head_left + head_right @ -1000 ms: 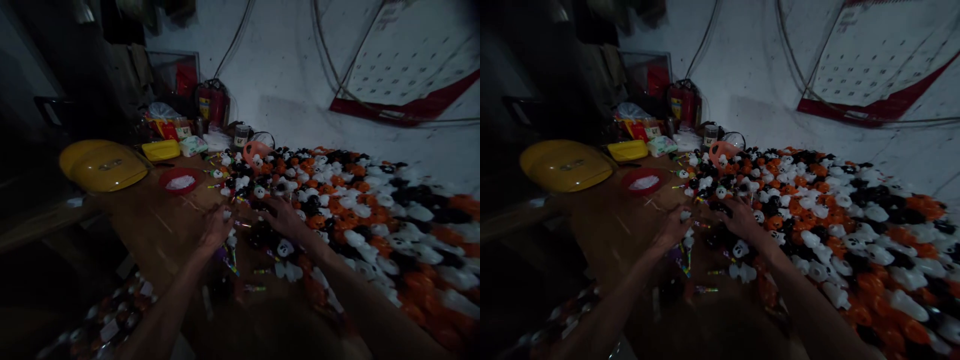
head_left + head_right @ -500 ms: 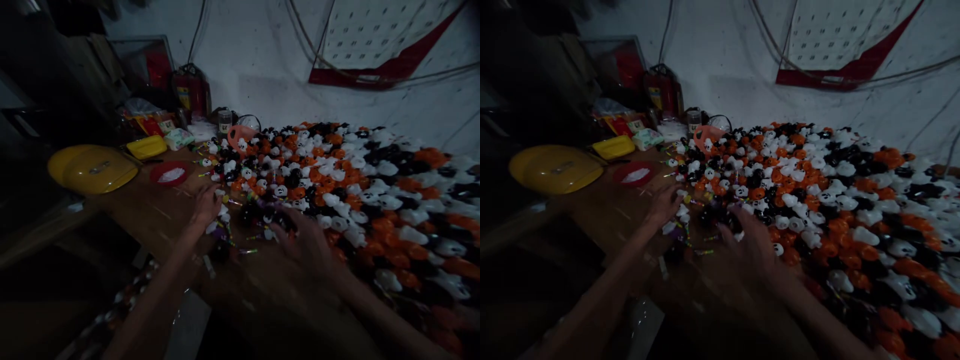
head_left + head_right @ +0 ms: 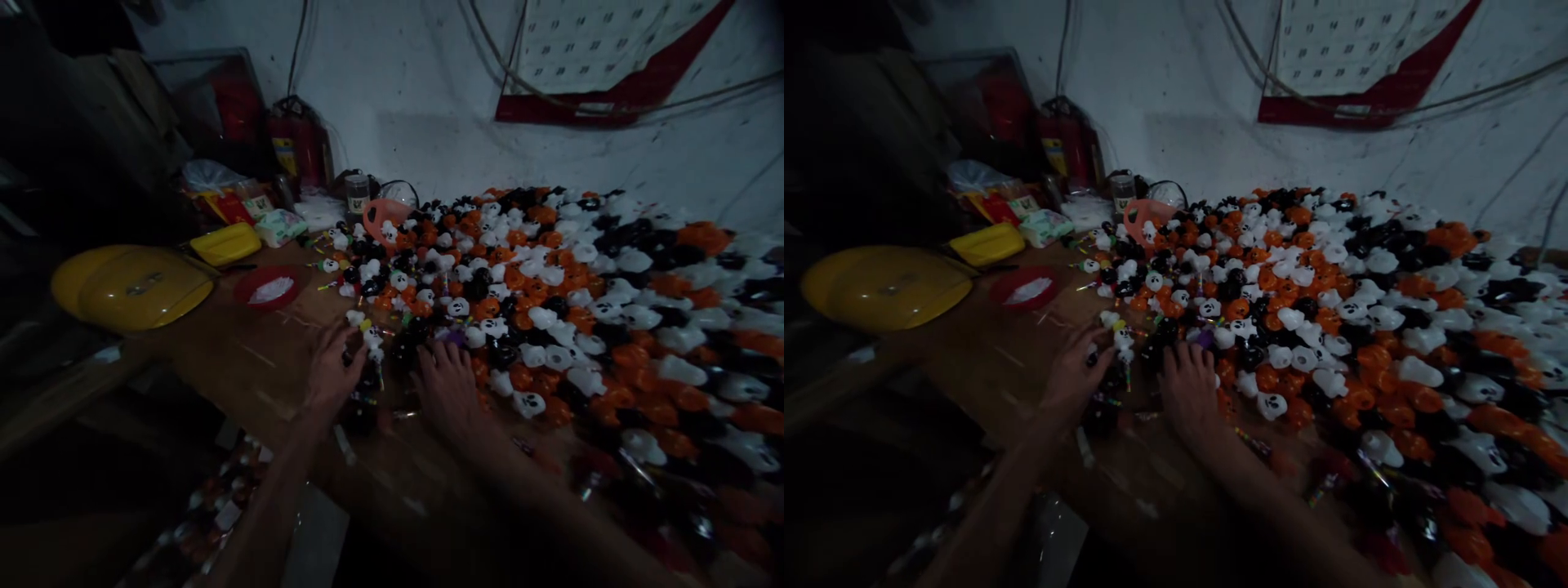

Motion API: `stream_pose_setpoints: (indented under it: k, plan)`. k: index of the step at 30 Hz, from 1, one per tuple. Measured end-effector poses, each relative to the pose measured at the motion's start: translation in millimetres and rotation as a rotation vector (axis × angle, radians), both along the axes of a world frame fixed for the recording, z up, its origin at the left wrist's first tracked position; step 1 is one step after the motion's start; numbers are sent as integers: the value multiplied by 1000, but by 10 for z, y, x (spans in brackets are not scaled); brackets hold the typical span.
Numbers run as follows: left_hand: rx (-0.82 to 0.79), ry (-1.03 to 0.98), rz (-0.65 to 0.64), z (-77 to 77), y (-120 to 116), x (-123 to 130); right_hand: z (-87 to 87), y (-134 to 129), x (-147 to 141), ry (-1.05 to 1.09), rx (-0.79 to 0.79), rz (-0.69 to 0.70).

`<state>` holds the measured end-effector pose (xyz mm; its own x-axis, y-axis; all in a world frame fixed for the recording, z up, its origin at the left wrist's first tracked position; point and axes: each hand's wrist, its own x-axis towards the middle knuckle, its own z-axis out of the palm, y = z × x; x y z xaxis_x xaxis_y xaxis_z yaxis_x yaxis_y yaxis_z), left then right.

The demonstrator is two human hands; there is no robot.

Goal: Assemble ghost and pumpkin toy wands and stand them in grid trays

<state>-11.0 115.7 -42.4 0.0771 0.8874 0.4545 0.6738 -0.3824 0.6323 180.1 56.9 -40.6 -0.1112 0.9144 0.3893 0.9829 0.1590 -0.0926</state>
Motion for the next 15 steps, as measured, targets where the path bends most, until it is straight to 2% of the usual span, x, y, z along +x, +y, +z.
stream_pose_setpoints:
  k: [2,5,8,15]
  plan:
    - [10,-13,33,-55,46,-12,-110,21,156,-66,44,10]
    - [25,-44,74,-98,90,-55,-236,78,390,-129,110,99]
    - [16,-83,118,-142,126,-109,-334,175,579,-134,199,138]
    - [-23,-183,255,-237,185,-193,-414,244,725,-88,283,219]
